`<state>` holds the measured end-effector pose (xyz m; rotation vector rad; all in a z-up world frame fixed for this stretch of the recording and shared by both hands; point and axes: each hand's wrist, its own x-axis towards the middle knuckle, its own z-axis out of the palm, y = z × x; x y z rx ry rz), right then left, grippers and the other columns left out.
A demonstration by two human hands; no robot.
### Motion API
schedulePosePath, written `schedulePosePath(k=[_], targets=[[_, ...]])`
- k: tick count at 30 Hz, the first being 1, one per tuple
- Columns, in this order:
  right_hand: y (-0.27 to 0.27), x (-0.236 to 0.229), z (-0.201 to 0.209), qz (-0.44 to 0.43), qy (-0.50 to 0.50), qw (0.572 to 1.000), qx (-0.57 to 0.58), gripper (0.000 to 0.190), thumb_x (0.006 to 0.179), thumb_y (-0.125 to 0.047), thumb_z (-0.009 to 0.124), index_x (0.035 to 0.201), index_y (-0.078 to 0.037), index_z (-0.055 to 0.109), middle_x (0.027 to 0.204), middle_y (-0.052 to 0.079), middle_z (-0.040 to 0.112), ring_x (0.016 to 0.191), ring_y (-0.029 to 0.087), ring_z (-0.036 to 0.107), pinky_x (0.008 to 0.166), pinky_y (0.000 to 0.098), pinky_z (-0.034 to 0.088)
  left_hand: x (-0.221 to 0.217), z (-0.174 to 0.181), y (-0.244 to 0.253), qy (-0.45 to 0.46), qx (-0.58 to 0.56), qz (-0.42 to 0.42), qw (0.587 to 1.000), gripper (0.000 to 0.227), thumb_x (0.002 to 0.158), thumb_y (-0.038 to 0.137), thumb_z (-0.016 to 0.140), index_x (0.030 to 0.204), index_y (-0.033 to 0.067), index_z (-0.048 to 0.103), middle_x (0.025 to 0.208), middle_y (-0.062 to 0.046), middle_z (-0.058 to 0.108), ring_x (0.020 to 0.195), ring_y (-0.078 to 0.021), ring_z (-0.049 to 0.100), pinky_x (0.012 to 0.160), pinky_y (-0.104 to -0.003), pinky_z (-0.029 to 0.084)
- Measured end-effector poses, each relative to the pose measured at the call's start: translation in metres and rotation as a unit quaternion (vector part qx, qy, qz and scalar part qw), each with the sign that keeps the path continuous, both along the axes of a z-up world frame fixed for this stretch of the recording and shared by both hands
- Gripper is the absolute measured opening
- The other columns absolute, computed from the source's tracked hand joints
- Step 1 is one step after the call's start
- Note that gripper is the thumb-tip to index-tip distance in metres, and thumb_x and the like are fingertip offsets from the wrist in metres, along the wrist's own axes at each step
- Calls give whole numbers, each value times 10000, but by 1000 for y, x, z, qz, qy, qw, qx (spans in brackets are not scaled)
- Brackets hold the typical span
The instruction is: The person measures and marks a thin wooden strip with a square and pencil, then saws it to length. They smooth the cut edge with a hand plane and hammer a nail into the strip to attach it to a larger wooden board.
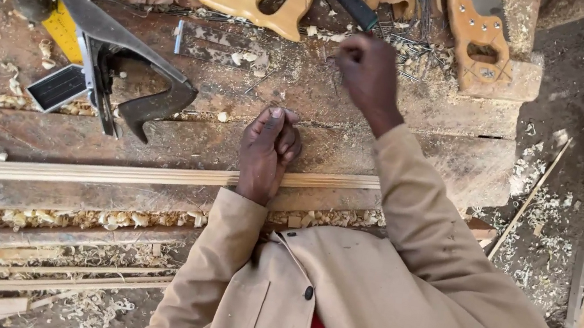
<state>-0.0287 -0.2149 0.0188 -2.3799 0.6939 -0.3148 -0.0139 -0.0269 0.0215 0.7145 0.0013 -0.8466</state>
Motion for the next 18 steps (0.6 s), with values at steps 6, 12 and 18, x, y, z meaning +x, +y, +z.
schedulePosePath(k=[6,12,18], targets=[[5,-20,13,-120,-145,978,-91,54,810,-20,619,788,-48,579,676,65,617,552,150,561,489,256,476,0,1,0,-9,1,-7,1000,219,904,248,512,819,51,557,494,19,355,403,-82,319,418,-214,258],[13,-11,0,10,-79,995,-68,79,808,-54,614,855,-13,661,804,136,615,660,202,584,614,307,476,0,0,-1,-13,13,-16,1000,231,919,242,492,838,37,561,497,21,343,392,-79,318,399,-211,248],[4,-1,16,-1,1,1000,10,107,733,22,618,723,-64,680,691,60,676,610,161,635,585,292,516,0,-3,0,-20,20,-21,999,241,904,276,514,835,52,570,486,24,346,396,-78,317,408,-214,254]])
